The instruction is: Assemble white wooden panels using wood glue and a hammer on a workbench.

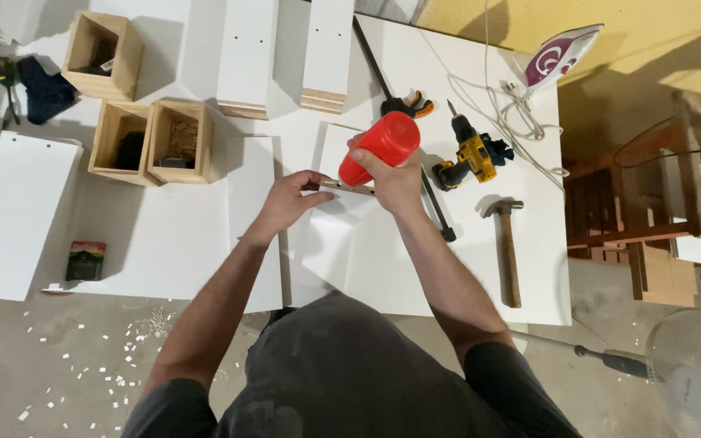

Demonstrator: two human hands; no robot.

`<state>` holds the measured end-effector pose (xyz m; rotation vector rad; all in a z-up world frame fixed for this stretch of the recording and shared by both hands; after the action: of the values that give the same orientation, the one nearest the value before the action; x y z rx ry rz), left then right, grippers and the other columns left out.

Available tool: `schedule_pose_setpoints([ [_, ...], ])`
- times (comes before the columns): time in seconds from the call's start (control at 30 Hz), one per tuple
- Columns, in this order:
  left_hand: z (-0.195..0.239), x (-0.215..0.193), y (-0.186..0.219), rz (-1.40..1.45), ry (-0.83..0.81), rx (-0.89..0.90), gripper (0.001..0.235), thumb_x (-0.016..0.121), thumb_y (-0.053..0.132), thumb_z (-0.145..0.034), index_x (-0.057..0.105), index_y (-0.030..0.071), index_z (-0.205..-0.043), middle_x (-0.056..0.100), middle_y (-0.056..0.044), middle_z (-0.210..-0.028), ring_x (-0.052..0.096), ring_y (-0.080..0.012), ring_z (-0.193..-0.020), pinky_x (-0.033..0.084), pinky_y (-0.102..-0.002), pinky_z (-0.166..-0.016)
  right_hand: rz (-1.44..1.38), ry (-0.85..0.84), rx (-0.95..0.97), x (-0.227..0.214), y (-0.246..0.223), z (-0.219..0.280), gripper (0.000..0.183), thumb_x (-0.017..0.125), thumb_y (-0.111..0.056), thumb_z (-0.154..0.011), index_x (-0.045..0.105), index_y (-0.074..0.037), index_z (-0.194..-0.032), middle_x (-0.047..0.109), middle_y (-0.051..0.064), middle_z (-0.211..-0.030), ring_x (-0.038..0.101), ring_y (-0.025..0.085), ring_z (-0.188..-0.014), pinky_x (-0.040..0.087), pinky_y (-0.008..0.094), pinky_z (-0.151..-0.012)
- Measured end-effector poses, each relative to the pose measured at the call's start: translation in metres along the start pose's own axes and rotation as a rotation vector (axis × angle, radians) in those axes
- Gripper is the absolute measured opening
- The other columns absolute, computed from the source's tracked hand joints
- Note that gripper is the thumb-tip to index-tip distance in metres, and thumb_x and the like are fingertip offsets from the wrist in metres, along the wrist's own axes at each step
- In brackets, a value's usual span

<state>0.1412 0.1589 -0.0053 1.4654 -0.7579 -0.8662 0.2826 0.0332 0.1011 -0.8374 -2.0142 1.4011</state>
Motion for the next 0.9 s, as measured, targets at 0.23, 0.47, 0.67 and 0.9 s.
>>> schedule_pose_setpoints([
  [0.23, -0.002, 0.001, -0.003, -0.032, -0.012, 0.003, 0.037, 0.091, 0.025, -0.081, 0.077, 0.011, -0.113, 0.077, -0.007, -0.101, 0.070, -0.0173, -0.097, 0.056, -0.035, -0.093, -0.030, 0.014, 0.010, -0.011, 0.019, -0.001, 0.038, 0.093, -0.009, -0.078, 0.071, -0.007, -0.110, 0.077, 0.014, -0.099, 0.073, 0.024, -0.091, 0.055, 0.045, -0.087],
  [0.47, -0.005, -0.001, -0.011, -0.008, -0.011, -0.007, 0.035, 0.090, 0.018, -0.082, 0.077, 0.010, -0.114, 0.077, -0.005, -0.101, 0.069, -0.0139, -0.096, 0.057, -0.032, -0.091, -0.097, 0.045, 0.101, -0.026, 0.014, 0.004, 0.048, 0.091, -0.005, -0.080, 0.064, -0.006, -0.119, 0.074, 0.017, -0.106, 0.072, 0.034, -0.099, 0.054, 0.055, -0.094],
  [0.67, -0.004, -0.001, -0.011, 0.045, -0.003, -0.023, 0.037, 0.091, 0.017, -0.082, 0.076, 0.009, -0.115, 0.077, -0.005, -0.101, 0.068, -0.0133, -0.095, 0.057, -0.031, -0.091, -0.165, 0.051, 0.095, -0.036, 0.007, 0.007, 0.047, 0.087, -0.002, -0.082, 0.060, -0.004, -0.120, 0.072, 0.017, -0.107, 0.070, 0.033, -0.104, 0.050, 0.056, -0.099],
  [0.9, -0.002, -0.002, -0.006, 0.010, -0.001, -0.033, 0.036, 0.090, 0.018, -0.082, 0.076, 0.009, -0.114, 0.077, -0.005, -0.102, 0.069, -0.0115, -0.095, 0.058, -0.030, -0.090, -0.161, 0.064, 0.080, -0.058, 0.016, 0.006, 0.052, 0.090, -0.002, -0.080, 0.059, -0.005, -0.122, 0.072, 0.018, -0.107, 0.072, 0.036, -0.103, 0.052, 0.057, -0.096],
])
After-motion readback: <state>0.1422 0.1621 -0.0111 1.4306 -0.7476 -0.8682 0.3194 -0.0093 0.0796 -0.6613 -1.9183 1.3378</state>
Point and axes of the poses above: each hand's wrist, its own z-axis away from the middle knuckle, its own x-axis out of the palm, y = z × x, the point moved 7 cm from there along -z, towards the middle knuckle
